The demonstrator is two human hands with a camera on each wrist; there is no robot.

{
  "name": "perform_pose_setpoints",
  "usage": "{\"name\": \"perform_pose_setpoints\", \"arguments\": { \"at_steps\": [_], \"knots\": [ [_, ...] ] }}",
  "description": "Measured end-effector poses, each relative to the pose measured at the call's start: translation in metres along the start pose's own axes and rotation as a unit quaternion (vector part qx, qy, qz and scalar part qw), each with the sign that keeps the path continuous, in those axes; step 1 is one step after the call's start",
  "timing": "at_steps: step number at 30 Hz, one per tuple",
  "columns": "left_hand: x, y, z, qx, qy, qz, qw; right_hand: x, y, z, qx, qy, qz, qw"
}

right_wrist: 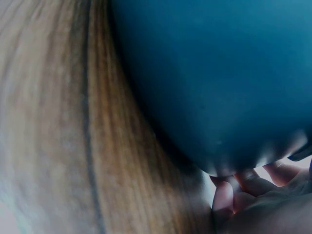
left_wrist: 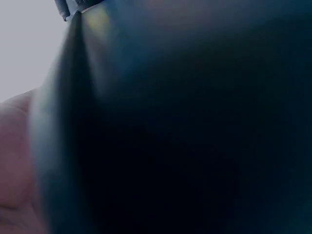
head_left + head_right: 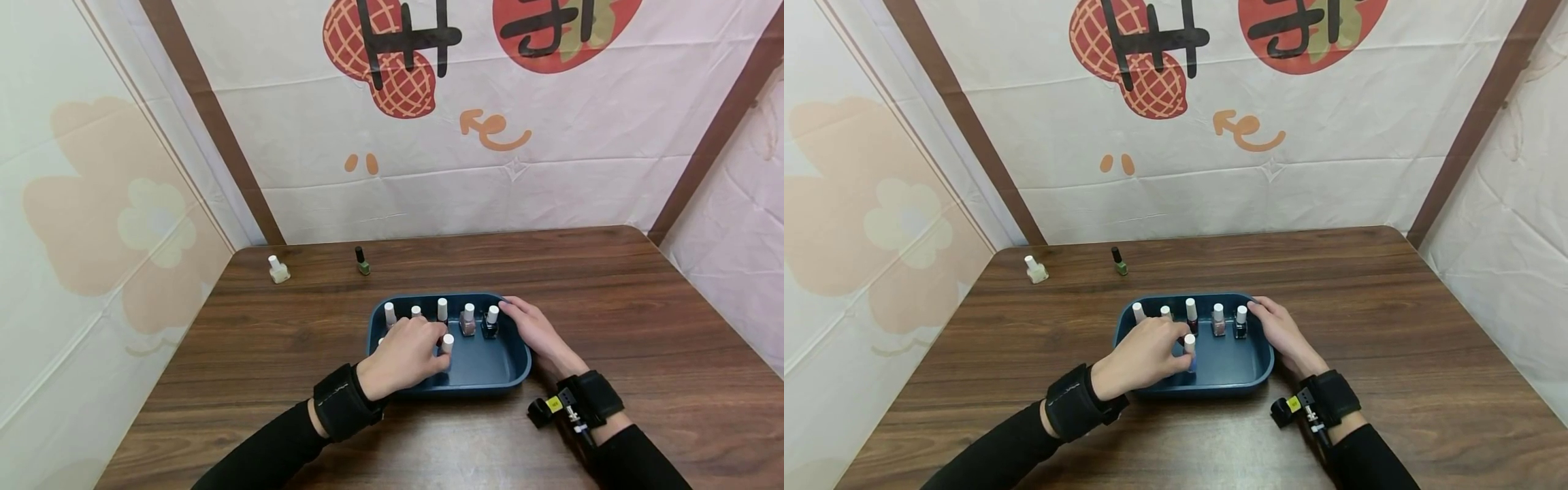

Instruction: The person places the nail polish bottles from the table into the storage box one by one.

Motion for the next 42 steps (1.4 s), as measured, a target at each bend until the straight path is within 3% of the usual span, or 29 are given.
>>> {"name": "perform_pose_setpoints", "arguments": {
  "at_steps": [14,42],
  "knots": [
    [0.001,-0.003,-0.013,0.000,-0.028,-0.025,0.9993,0.002,0.002,0.000,-0.003,0.000,-0.001,1.0000],
    [0.006,-0.005,-0.019,0.028,-0.018,0.006,0.9994,0.002,0.002,0.001,-0.003,-0.003,0.002,1.0000]
  ]
}}
Point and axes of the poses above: each hand's wrist, its own y-axis away from the middle knuckle, its own z-axis out of the back of the hand, x = y × z, the point moved 5 cm from there along -y, towards the middle knuckle, and after that the axes turned 9 degrees about -x, right-handed, at the moved point
